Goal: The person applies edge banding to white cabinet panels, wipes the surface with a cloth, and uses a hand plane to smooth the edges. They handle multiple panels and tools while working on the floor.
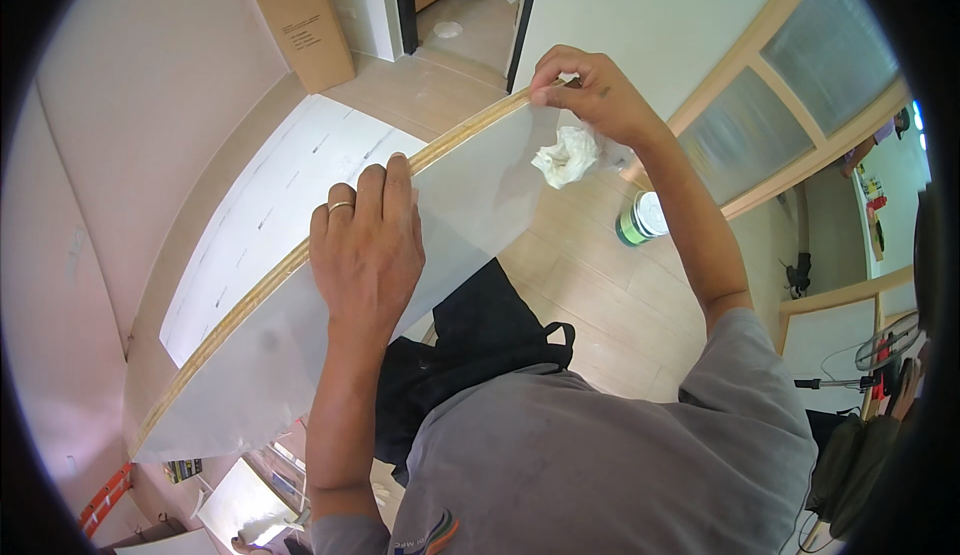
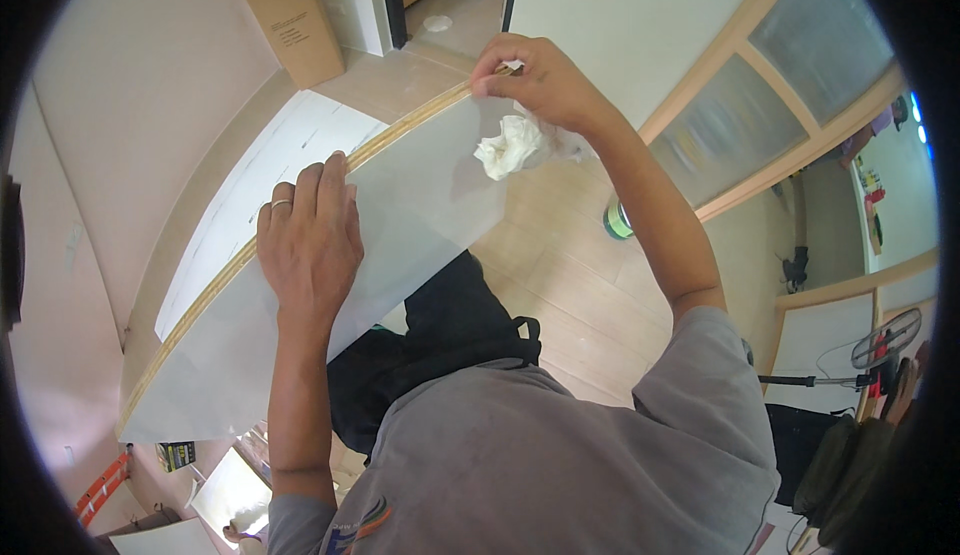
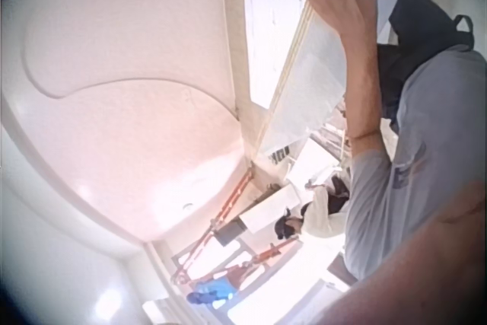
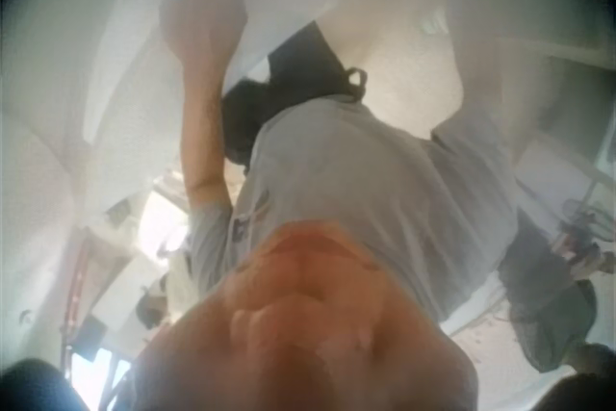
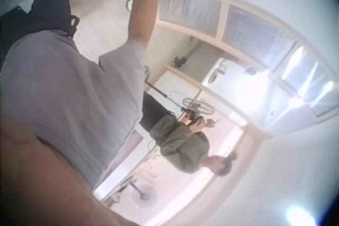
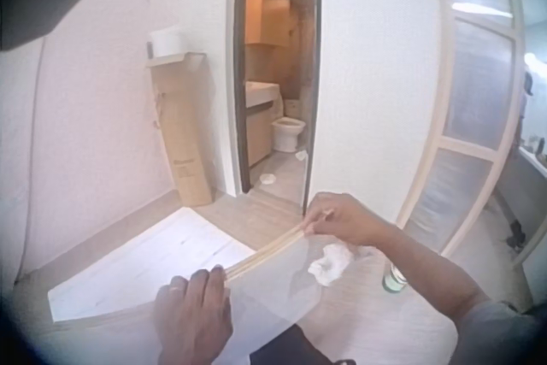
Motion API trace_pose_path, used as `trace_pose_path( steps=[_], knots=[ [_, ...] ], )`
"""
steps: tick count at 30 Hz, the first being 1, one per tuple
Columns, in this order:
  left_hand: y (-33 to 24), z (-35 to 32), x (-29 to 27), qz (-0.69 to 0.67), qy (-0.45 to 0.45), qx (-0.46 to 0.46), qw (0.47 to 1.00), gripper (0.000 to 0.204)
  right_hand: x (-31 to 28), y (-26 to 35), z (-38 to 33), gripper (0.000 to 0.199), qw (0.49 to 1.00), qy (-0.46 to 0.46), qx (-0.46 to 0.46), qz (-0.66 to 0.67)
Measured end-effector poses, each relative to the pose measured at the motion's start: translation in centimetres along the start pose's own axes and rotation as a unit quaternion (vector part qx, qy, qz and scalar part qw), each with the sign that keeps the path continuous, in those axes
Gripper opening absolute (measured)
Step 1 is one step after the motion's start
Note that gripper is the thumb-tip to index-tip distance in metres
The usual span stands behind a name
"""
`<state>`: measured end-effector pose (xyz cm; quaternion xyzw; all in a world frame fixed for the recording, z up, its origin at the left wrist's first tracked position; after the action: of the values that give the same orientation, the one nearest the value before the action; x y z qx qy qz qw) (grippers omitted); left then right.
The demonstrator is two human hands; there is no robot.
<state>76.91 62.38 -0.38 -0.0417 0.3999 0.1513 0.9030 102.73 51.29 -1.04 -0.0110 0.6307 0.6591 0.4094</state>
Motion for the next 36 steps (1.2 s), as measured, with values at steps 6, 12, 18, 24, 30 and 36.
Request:
trace_pose_path(
  steps=[6,12,18,24,30,36],
  knots=[
    [0.7,0.3,0.8,-0.011,0.0,-0.005,1.0,0.036,-1.4,-1.1,0.1,0.024,0.995,-0.065,0.066,0.022],
    [3.9,-1.5,2.7,-0.154,0.071,-0.042,0.985,0.029,0.8,-3.3,-1.4,0.021,0.992,-0.122,0.008,0.01],
    [2.1,-2.6,0.4,-0.077,-0.086,-0.005,0.993,0.024,17.2,-9.7,-11.1,0.038,0.916,0.214,0.093,0.326],
    [1.8,-4.0,-0.9,0.004,-0.103,-0.016,0.995,0.024,30.5,-16.8,-15.4,0.022,0.945,0.266,0.191,-0.002],
    [1.9,-4.9,-2.8,-0.017,-0.081,-0.003,0.997,0.018,24.2,-14.9,-12.9,0.051,0.956,0.207,0.196,-0.066],
    [2.4,-4.8,-4.1,-0.006,-0.112,0.003,0.994,0.019,30.3,-12.6,-22.8,0.05,0.926,0.316,0.142,-0.151]
  ],
)
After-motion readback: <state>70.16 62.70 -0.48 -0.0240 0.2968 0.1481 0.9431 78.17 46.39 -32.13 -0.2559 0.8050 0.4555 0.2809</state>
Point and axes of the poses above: each hand's wrist, its own z-axis towards the middle knuckle, its own x-axis out of the palm, y = z × x, the point moved 10 cm from there along z, towards the middle knuckle, and after that the axes turned 1 degree about y, right-handed, at the moved point
